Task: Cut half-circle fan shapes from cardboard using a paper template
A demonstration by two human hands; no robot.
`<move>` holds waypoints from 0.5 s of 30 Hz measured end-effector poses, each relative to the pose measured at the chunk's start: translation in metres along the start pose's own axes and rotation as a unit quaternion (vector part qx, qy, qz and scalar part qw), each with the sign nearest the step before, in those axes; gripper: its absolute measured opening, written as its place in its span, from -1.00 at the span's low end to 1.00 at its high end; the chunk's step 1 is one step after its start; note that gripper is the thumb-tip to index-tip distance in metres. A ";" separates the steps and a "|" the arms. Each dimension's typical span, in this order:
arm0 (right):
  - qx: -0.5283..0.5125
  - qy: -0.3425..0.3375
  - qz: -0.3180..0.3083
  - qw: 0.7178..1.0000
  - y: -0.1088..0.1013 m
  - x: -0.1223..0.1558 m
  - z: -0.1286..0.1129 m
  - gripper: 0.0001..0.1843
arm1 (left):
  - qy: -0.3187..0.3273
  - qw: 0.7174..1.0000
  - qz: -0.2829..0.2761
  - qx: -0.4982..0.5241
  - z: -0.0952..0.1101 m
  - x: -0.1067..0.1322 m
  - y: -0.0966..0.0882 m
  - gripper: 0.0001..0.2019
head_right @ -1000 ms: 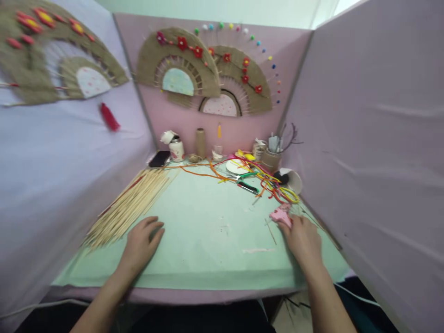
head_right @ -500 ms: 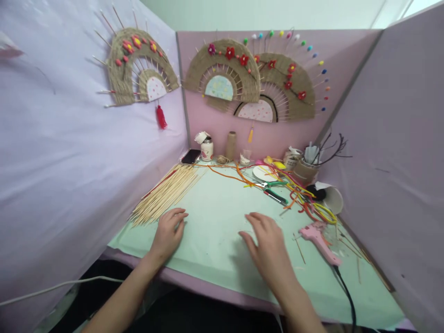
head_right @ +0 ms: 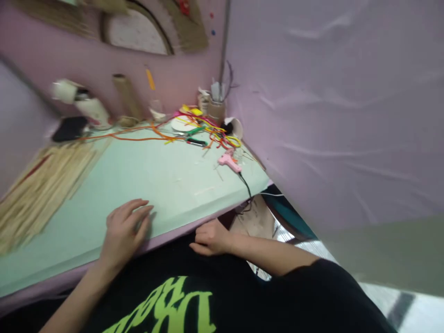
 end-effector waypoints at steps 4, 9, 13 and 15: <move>-0.026 0.171 -0.160 0.972 0.034 0.055 0.038 -0.62 | 0.006 1.000 -0.022 -0.008 -0.001 -0.021 0.020 -0.83; 0.014 0.446 -0.292 0.846 0.048 0.168 0.103 -0.70 | 0.004 0.999 -0.031 -0.006 -0.006 -0.019 0.027 -0.86; 0.030 0.551 -0.343 0.760 0.044 0.247 0.133 -0.79 | 0.020 1.000 -0.018 0.001 -0.008 -0.018 0.027 -0.88; 0.041 0.592 -0.326 0.736 0.041 0.267 0.140 -0.75 | 0.020 0.999 -0.025 0.004 -0.009 -0.018 0.029 -0.87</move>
Point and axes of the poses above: each hand's wrist, its own x-axis away from the middle knuckle, its own y-axis out of the palm, z = x × y, the point moved 7 cm from there along -x, towards the middle knuckle, and after that the axes turned 12 degrees about x, right-handed, at the moved point
